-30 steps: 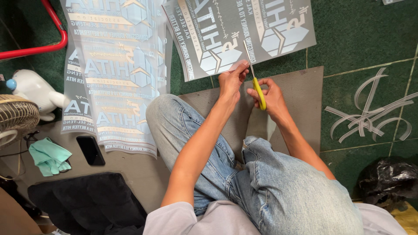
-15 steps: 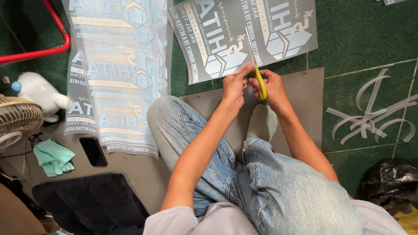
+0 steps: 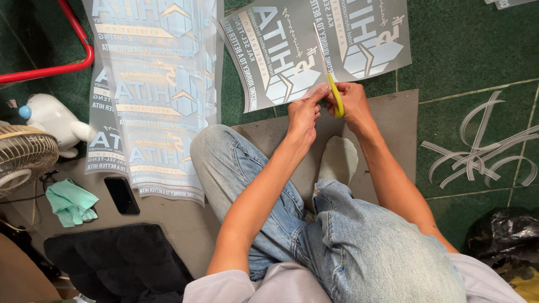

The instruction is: The person sits on the floor and uses scissors to trim excess clear backing from printed sticker sheets one at a time, cutting along the edges of each printed design and setting finished sheets aside in a pile.

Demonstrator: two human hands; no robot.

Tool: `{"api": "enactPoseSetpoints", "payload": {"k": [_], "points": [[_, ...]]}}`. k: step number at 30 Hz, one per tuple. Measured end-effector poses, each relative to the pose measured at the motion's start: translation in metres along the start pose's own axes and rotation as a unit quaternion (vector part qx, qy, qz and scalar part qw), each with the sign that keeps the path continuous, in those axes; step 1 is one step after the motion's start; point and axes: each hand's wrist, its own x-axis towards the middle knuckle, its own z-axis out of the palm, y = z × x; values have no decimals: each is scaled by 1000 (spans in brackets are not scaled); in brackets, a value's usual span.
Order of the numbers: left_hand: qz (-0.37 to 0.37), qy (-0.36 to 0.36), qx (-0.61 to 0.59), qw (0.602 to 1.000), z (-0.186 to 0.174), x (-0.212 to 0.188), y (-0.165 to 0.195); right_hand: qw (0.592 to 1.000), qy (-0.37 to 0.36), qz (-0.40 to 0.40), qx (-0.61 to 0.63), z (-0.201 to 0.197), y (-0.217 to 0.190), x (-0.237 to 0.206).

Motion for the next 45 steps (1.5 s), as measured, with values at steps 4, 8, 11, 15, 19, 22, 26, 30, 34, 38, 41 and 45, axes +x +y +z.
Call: {"api": "enactPoseSetpoints", "payload": {"k": [4, 8, 11, 15, 19, 22, 26, 30, 34, 38, 41, 45], "points": [[5, -1, -8, 1000, 2, -6, 3, 1000, 7, 0, -4, 3, -9, 2], [8, 1, 2, 1000, 4, -15, 7, 1000, 4, -4, -15, 5, -15, 6], [2, 0, 9, 1000, 5, -21, 10, 1000, 5, -6, -19, 5, -18, 7], [11, -3, 4, 1000, 6, -26, 10, 1000, 1, -7, -25, 5, -23, 9], [6, -1, 7, 1000, 4, -32, 9, 999, -3, -4, -36, 3, -26, 12], [-1, 0, 7, 1000, 5, -37, 10, 999, 1, -3, -47, 2, -25, 15], [-9, -1, 9, 1000, 6, -48, 13, 999, -4, -15, -45, 1, -24, 21], [-3, 2, 6, 1000, 6, -61, 15, 999, -6, -14, -49, 3, -28, 25], [-7, 3, 2, 1000, 6, -71, 16, 998, -8, -11, -62, 5, -32, 26], [-13, 3, -1, 1000, 4, -78, 17, 997, -4, -6, -75, 7, -37, 27], [-16, 6, 2, 1000, 2, -83, 16, 998, -7, -6, -68, 8, -40, 33], [-27, 14, 10, 999, 1, -87, 9, 997, 2, -24, -79, 11, -44, 44]]}}
